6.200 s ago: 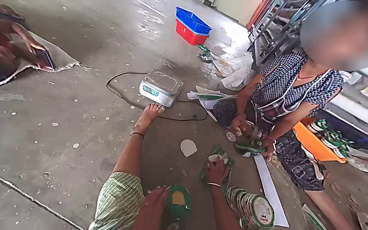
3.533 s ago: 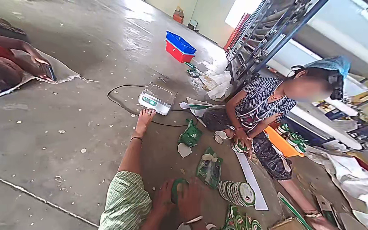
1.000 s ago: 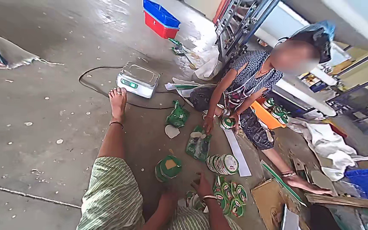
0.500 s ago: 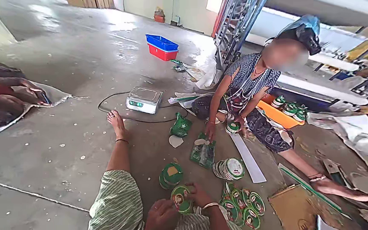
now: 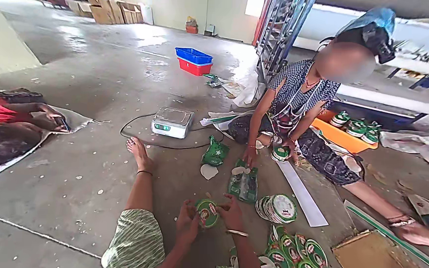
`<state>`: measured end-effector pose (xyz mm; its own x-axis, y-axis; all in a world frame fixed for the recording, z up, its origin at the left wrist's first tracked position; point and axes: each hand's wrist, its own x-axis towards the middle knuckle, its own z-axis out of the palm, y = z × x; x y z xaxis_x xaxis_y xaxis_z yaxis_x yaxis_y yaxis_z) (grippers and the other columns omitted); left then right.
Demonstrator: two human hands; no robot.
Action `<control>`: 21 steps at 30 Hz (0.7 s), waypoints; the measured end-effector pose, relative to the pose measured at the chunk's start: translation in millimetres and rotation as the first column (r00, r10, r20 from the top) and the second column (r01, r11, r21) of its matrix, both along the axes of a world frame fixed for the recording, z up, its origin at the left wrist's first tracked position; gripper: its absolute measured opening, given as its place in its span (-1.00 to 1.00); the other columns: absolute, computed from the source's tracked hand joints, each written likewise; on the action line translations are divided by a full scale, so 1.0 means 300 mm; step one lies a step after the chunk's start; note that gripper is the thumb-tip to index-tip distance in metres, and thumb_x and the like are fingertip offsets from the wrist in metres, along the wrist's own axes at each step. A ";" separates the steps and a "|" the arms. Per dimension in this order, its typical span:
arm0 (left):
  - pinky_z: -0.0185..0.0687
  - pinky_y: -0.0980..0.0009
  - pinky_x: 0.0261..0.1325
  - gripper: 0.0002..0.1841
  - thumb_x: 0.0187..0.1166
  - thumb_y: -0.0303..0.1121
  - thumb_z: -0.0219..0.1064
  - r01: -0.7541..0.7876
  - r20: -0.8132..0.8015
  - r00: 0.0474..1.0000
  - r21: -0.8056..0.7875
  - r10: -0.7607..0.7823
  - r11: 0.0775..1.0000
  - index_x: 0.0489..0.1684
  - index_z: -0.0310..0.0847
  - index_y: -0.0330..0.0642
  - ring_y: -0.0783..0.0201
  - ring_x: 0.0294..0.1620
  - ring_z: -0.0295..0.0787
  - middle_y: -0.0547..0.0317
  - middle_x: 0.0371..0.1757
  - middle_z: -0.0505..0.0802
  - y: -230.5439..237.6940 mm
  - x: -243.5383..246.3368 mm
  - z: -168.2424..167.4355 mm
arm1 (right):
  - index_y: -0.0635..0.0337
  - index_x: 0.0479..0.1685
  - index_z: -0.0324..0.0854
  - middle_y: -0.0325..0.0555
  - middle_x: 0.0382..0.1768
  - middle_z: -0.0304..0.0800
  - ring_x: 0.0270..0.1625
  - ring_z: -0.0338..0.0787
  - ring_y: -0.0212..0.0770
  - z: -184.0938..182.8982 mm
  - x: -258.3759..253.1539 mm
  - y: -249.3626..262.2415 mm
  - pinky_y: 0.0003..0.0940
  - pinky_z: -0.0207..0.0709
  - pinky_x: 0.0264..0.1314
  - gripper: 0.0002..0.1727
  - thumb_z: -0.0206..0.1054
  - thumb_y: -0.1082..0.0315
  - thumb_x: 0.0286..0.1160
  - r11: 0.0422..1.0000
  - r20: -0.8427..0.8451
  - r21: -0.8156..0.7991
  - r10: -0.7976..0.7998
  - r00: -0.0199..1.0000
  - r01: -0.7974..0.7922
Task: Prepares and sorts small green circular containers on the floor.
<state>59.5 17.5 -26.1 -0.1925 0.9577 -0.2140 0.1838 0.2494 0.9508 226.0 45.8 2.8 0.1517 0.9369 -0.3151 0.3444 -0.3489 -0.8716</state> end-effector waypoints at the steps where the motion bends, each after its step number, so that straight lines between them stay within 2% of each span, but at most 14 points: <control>1: 0.72 0.10 0.19 -0.38 0.49 -0.52 0.37 0.011 -0.041 0.999 -0.023 -0.012 1.000 0.58 0.30 -0.44 0.03 0.04 0.83 -0.25 0.26 0.76 0.012 0.000 0.012 | 0.30 0.63 0.28 0.08 -0.10 0.90 -0.15 0.89 -0.06 -0.013 -0.006 0.016 -0.07 0.70 0.03 -0.22 0.55 0.51 0.36 1.000 0.016 -0.011 0.008 1.000 -0.008; 4: 0.67 0.08 0.22 -0.39 0.50 -0.60 0.36 0.011 -0.130 0.991 -0.068 -0.020 0.998 0.60 0.32 -0.44 -0.06 0.05 0.78 -0.34 0.28 0.73 0.035 0.004 0.036 | 0.31 0.65 0.25 0.08 -0.11 0.91 -0.13 0.90 -0.04 -0.044 -0.021 0.038 -0.03 0.70 0.08 -0.18 0.56 0.50 0.33 0.999 0.068 -0.043 0.034 0.997 -0.031; 6: 0.69 0.08 0.09 -0.41 0.48 -0.61 0.32 0.053 -0.237 0.970 0.018 -0.048 0.998 0.58 0.38 -0.44 -0.08 -0.06 0.75 -0.36 0.18 0.71 0.036 -0.001 -0.003 | 0.30 0.68 0.23 0.09 -0.08 0.91 -0.10 0.91 -0.01 -0.059 -0.023 0.045 0.00 0.69 0.11 -0.15 0.58 0.49 0.32 0.998 0.102 -0.059 0.045 0.994 -0.039; 7: 0.69 0.06 0.11 -0.43 0.49 -0.59 0.33 0.085 -0.298 0.952 0.039 -0.070 0.996 0.57 0.41 -0.43 -0.12 -0.02 0.75 -0.38 0.20 0.70 0.037 -0.004 -0.014 | 0.29 0.68 0.24 0.09 -0.08 0.92 -0.09 0.91 0.01 -0.066 -0.022 0.047 0.01 0.69 0.12 -0.13 0.59 0.48 0.30 0.998 0.113 -0.055 0.048 0.992 -0.042; 8: 0.66 0.02 0.22 -0.45 0.50 -0.56 0.33 0.119 -0.354 0.930 0.038 -0.098 0.992 0.56 0.44 -0.39 -0.18 0.12 0.73 -0.40 0.28 0.68 0.038 -0.004 -0.015 | 0.30 0.67 0.24 0.09 -0.09 0.92 -0.09 0.92 0.00 -0.072 -0.019 0.049 0.01 0.69 0.12 -0.13 0.60 0.48 0.29 0.998 0.116 -0.048 0.051 0.992 -0.046; 10: 0.49 -0.13 0.50 -0.46 0.51 -0.49 0.35 0.221 -0.465 0.869 0.056 -0.171 0.974 0.54 0.51 -0.34 -0.33 0.47 0.57 -0.41 0.44 0.64 0.038 0.002 0.000 | 0.31 0.66 0.25 0.09 -0.10 0.92 -0.09 0.92 0.00 -0.079 -0.015 0.050 0.01 0.71 0.11 -0.14 0.60 0.48 0.29 0.998 0.101 -0.044 0.050 0.994 -0.046; 11: 0.41 -0.17 0.57 -0.44 0.47 -0.47 0.38 0.291 -0.502 0.840 0.096 -0.206 0.952 0.54 0.53 -0.35 -0.36 0.56 0.50 -0.40 0.50 0.63 0.036 0.015 0.003 | 0.30 0.67 0.25 0.09 -0.09 0.92 -0.10 0.92 0.00 -0.082 -0.014 0.052 0.01 0.71 0.10 -0.14 0.60 0.47 0.29 0.998 0.096 -0.047 0.050 0.994 -0.046; 13: 0.12 -0.16 0.77 -0.28 0.40 -0.37 0.47 0.473 -0.543 0.764 0.105 -0.347 0.875 0.63 0.39 -0.43 -0.31 0.77 0.26 -0.36 0.68 0.48 0.028 0.047 -0.005 | 0.30 0.68 0.24 0.09 -0.08 0.92 -0.09 0.92 0.00 -0.080 -0.013 0.052 0.00 0.70 0.10 -0.13 0.59 0.47 0.30 0.997 0.097 -0.062 0.057 0.994 -0.052; 15: -0.25 -0.09 0.89 -0.07 0.43 -0.12 0.48 0.608 -0.617 0.617 -0.020 -0.489 0.793 0.76 0.15 -0.50 -0.25 0.89 -0.02 -0.36 0.81 0.27 0.025 0.074 -0.026 | 0.30 0.68 0.23 0.09 -0.09 0.91 -0.11 0.90 -0.02 -0.081 -0.015 0.051 -0.02 0.70 0.10 -0.12 0.59 0.49 0.29 0.996 0.092 -0.067 0.057 0.994 -0.051; 17: -0.27 -0.10 0.88 0.07 0.38 0.08 0.48 0.626 -0.704 0.515 -0.082 -0.490 0.775 0.78 0.06 -0.54 -0.23 0.89 -0.02 -0.38 0.82 0.23 0.024 0.088 -0.077 | 0.32 0.68 0.22 0.09 -0.13 0.91 -0.17 0.90 -0.07 -0.090 -0.015 0.054 -0.09 0.71 0.04 -0.12 0.59 0.53 0.27 0.997 0.037 -0.067 0.026 0.999 -0.024; 19: -0.23 -0.12 0.87 0.11 0.31 0.06 0.52 0.614 -0.728 0.500 -0.084 -0.468 0.785 0.77 0.06 -0.57 -0.24 0.88 0.01 -0.41 0.81 0.23 0.018 0.090 -0.102 | 0.32 0.68 0.20 0.12 -0.11 0.85 -0.22 0.84 -0.14 -0.106 -0.007 0.049 -0.21 0.68 -0.08 -0.19 0.52 0.53 0.39 0.993 -0.097 -0.111 -0.057 0.994 0.046; 21: -0.25 -0.13 0.87 0.09 0.33 0.00 0.52 0.620 -0.711 0.501 -0.103 -0.494 0.778 0.78 0.02 -0.57 -0.26 0.89 -0.04 -0.42 0.83 0.18 0.015 0.081 -0.099 | 0.33 0.69 0.18 0.22 0.04 0.80 -0.12 0.85 -0.09 -0.124 0.013 0.035 -0.19 0.71 -0.05 -0.28 0.40 0.54 0.54 0.974 -0.227 -0.203 -0.150 0.962 0.104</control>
